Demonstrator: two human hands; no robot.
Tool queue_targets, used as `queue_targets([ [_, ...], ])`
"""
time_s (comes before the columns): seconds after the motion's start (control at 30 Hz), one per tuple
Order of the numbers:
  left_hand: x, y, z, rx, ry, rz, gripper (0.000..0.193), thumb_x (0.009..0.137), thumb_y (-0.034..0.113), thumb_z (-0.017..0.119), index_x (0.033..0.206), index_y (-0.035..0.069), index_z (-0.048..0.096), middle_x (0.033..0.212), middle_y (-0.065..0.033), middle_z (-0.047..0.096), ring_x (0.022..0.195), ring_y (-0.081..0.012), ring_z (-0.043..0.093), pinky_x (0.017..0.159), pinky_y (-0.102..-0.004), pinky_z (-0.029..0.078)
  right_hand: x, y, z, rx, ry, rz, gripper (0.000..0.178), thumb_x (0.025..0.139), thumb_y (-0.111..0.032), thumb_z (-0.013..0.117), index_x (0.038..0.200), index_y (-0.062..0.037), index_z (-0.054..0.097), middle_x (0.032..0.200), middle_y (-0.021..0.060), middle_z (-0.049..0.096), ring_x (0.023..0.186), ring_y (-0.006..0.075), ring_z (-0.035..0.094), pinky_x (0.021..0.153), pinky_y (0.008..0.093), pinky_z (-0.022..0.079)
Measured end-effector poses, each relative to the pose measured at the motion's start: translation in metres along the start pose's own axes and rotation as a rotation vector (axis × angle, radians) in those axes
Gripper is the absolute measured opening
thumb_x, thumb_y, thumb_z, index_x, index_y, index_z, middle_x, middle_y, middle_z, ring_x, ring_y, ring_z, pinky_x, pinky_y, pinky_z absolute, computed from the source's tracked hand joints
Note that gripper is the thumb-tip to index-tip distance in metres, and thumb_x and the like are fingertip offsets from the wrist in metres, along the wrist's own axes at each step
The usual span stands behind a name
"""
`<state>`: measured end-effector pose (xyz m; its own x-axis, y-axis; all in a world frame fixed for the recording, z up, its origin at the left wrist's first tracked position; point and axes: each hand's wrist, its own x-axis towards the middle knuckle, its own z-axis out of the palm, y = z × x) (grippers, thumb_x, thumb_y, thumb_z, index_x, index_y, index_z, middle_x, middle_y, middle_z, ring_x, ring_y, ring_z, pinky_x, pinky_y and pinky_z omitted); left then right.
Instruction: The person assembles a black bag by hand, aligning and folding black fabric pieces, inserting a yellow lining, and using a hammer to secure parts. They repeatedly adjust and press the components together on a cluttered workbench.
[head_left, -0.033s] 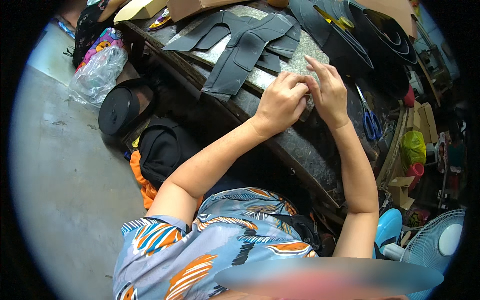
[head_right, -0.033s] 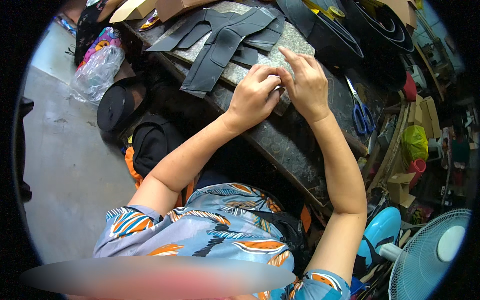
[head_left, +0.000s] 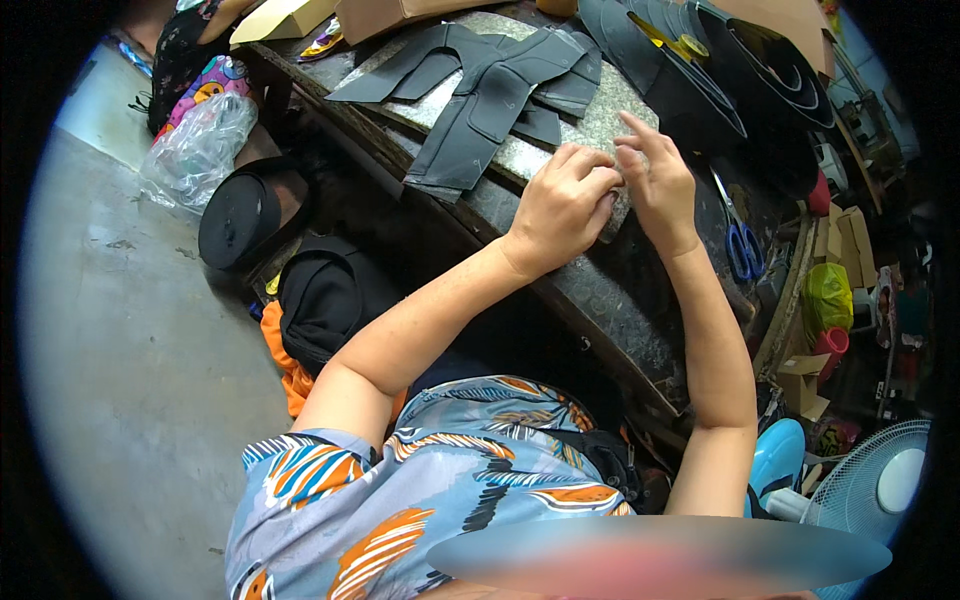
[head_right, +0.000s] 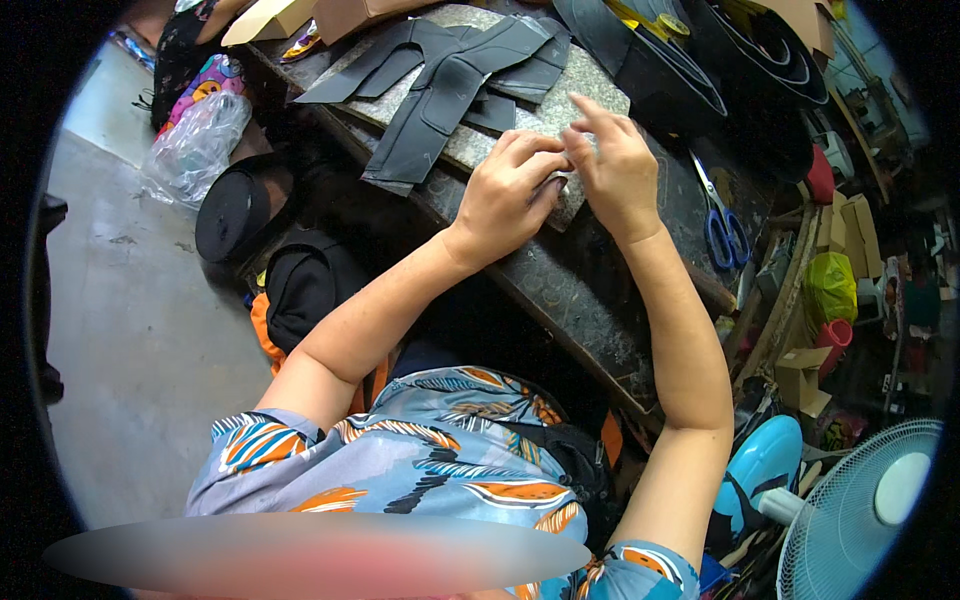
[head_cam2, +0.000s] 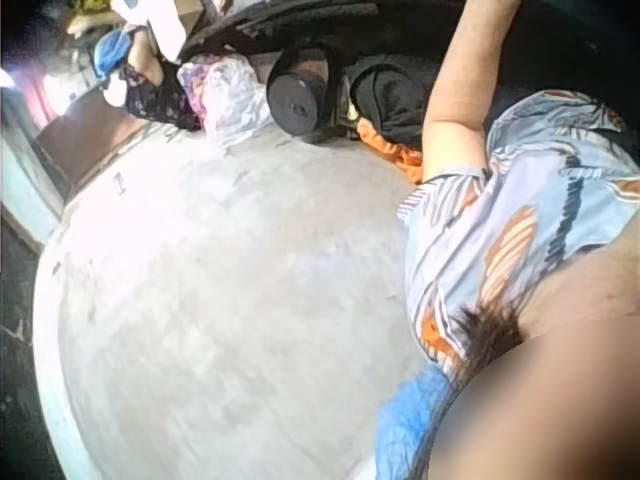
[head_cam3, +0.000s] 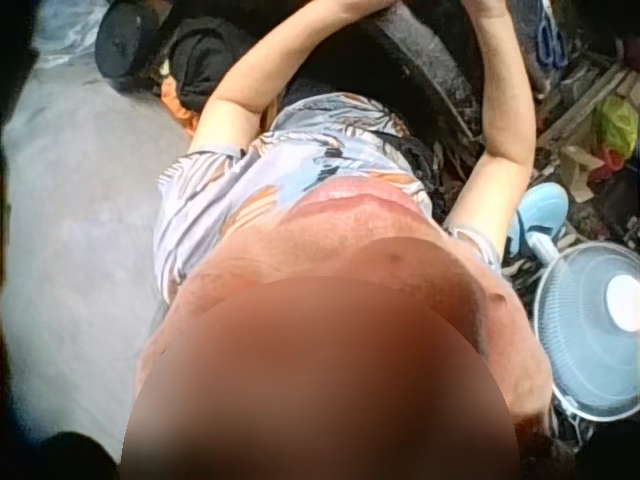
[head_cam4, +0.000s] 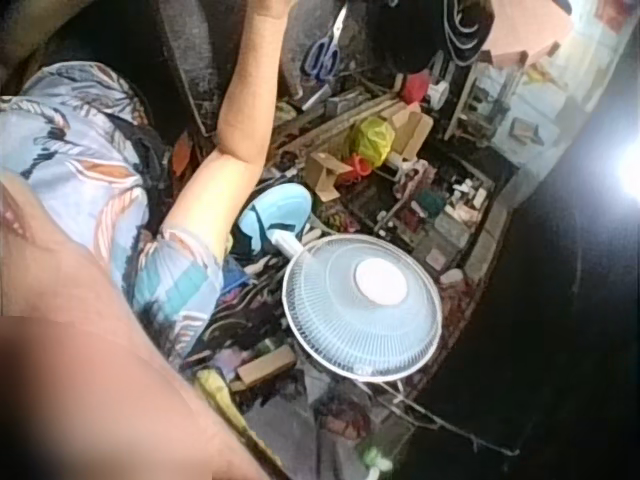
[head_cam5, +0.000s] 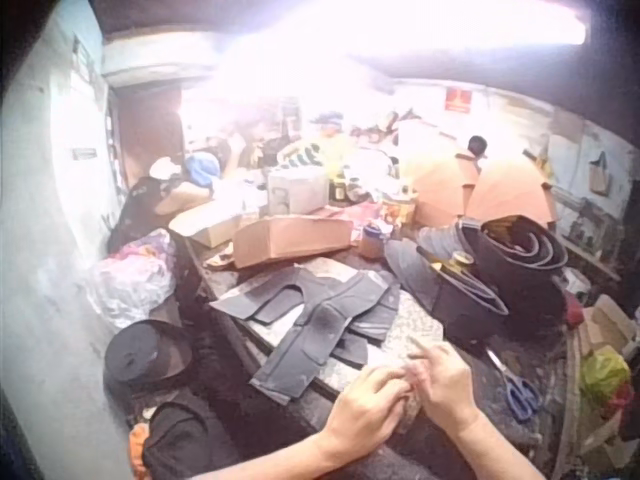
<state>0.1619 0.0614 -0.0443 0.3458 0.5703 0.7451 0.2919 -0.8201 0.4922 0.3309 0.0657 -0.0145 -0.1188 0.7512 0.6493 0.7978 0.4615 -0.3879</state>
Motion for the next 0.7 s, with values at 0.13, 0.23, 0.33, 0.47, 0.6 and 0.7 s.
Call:
queue_targets([
  [0.13, 0.006, 0.002, -0.014, 0.171, -0.027, 0.094, 0.027, 0.079, 0.009, 0.073, 0.105, 0.008, 0.065, 0.120, -0.0141, 0.059, 0.119, -0.0342, 0.052, 0.101, -0.0441, 0.044, -0.003, 0.015, 0.000, 0.250, 0.032, 0.237, 0.039, 0.102, -0.040, 0.051, 0.128, -0.0136, 0.062, 0.090, 0.0082, 0.073, 0.081, 0.0185, 0.070, 0.074, 0.0311, 0.053],
  [0.23, 0.024, -0.021, -0.033, 0.491, 0.063, 0.003, 0.042, 0.081, 0.027, 0.077, 0.117, 0.010, 0.063, 0.128, -0.0173, 0.054, 0.128, -0.0359, 0.045, 0.109, -0.0480, 0.037, -0.003, 0.026, 0.003, 0.471, 0.064, 0.359, 0.040, 0.103, -0.041, 0.049, 0.127, -0.0108, 0.062, 0.084, 0.0065, 0.075, 0.079, 0.0125, 0.070, 0.073, 0.0266, 0.051],
  [0.33, 0.043, -0.055, -0.049, 0.799, 0.001, -0.347, 0.080, 0.082, 0.058, 0.070, 0.142, 0.010, 0.045, 0.146, -0.0252, 0.042, 0.137, -0.0418, 0.036, 0.115, -0.0498, 0.029, -0.005, 0.028, 0.005, 0.519, 0.055, 0.393, 0.042, 0.104, -0.042, 0.047, 0.125, -0.0098, 0.063, 0.084, 0.0059, 0.075, 0.081, 0.0122, 0.071, 0.075, 0.0270, 0.052],
  [0.47, 0.053, -0.078, -0.058, 0.691, -0.245, -0.607, 0.096, 0.071, 0.059, 0.077, 0.146, 0.011, 0.043, 0.130, -0.0235, 0.055, 0.125, -0.0396, 0.050, 0.106, -0.0474, 0.041, -0.005, 0.023, 0.003, 0.460, 0.051, 0.359, 0.044, 0.104, -0.045, 0.047, 0.126, -0.0103, 0.063, 0.082, 0.0056, 0.075, 0.079, 0.0139, 0.072, 0.076, 0.0278, 0.053],
  [0.6, 0.053, -0.064, -0.060, 0.571, -0.083, -0.403, 0.084, 0.071, 0.045, 0.079, 0.142, 0.011, 0.048, 0.125, -0.0218, 0.057, 0.121, -0.0385, 0.052, 0.104, -0.0466, 0.043, -0.004, 0.020, -0.001, 0.466, 0.084, 0.365, 0.045, 0.105, -0.040, 0.045, 0.133, -0.0056, 0.055, 0.094, 0.0072, 0.070, 0.090, 0.0128, 0.066, 0.083, 0.0281, 0.052],
  [0.7, 0.043, -0.041, -0.062, 0.429, -0.067, -0.164, 0.076, 0.068, 0.033, 0.080, 0.135, 0.012, 0.053, 0.126, -0.0230, 0.054, 0.117, -0.0394, 0.052, 0.103, -0.0453, 0.045, -0.004, 0.024, -0.005, 0.511, 0.220, 0.368, 0.050, 0.106, -0.043, 0.042, 0.142, -0.0090, 0.044, 0.117, 0.0085, 0.064, 0.107, 0.0151, 0.057, 0.091, 0.0302, 0.047],
])
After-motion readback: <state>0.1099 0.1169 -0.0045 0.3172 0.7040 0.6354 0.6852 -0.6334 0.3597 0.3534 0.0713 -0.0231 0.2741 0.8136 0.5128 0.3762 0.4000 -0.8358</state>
